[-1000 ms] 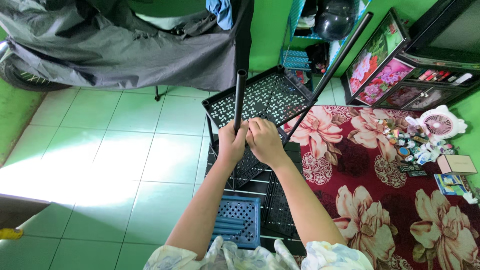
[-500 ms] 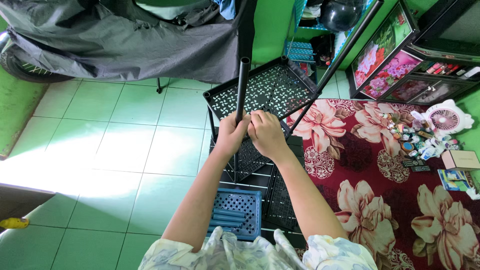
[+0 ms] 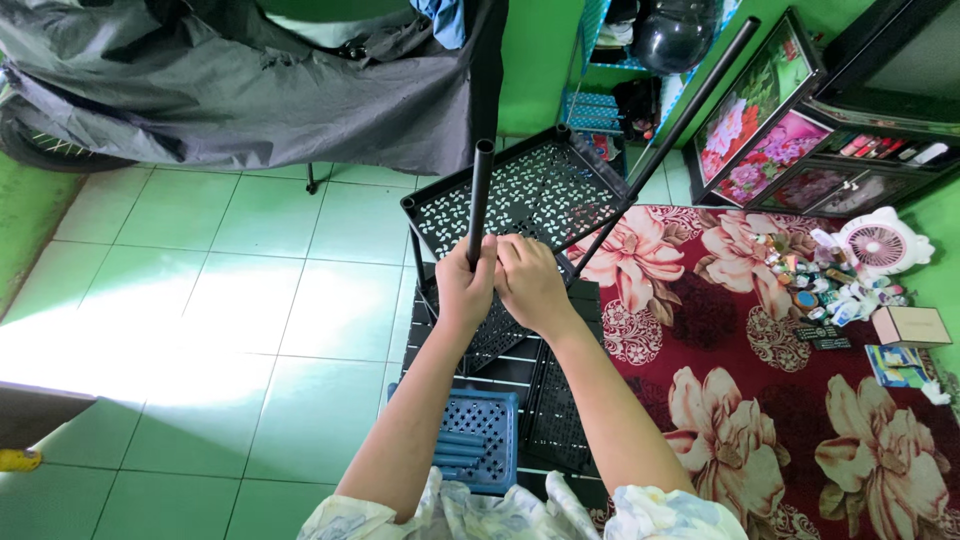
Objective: The person assembles a black plastic shelving unit by stacking perforated trays and inserting vertical support poles into the corner holes. The person aligns the trays, inserts the poles, and adjusts the structure to ensure stability.
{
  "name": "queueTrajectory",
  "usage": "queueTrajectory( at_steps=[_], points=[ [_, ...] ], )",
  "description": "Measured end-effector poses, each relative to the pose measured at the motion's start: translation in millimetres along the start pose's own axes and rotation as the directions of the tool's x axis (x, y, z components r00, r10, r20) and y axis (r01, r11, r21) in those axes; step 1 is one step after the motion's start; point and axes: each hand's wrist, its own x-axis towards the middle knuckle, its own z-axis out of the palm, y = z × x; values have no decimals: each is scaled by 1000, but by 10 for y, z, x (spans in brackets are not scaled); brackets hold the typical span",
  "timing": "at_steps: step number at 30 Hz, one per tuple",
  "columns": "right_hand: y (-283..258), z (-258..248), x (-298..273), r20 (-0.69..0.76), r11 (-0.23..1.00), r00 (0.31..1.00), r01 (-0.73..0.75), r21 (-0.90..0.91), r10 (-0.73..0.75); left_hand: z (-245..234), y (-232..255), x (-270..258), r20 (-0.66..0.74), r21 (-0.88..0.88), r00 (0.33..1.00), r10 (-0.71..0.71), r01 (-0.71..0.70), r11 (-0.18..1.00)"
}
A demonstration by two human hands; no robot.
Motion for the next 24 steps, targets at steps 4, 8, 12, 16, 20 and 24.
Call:
queueTrajectory(
  at_steps=[4,8,12,16,20,24],
  points=[
    [-11,9,13,-2,999,1000,-12,-35,12,-20,-136,19,1,0,1000,15,-15,1000],
    [-6,31,4,-24,999,1000,-13,-31,12,-53,-198,20,34,-68,999,11,-8,998],
    [13,29,9,-12,999,1000,-19,-30,19,-54,-207,33,49,-95,999,11,-6,996],
    [24,43,-6,-2,999,1000,-20,-34,20,-58,-221,29,57,-97,997,48,-42,994],
    [31,52,-8,1,999,1000,-14,-39,14,-63,-211,34,66,-78,998,22,-17,997],
    [40,50,-19,6,999,1000,-18,-39,19,-49,-189,26,64,-95,997,38,-31,995]
  ],
)
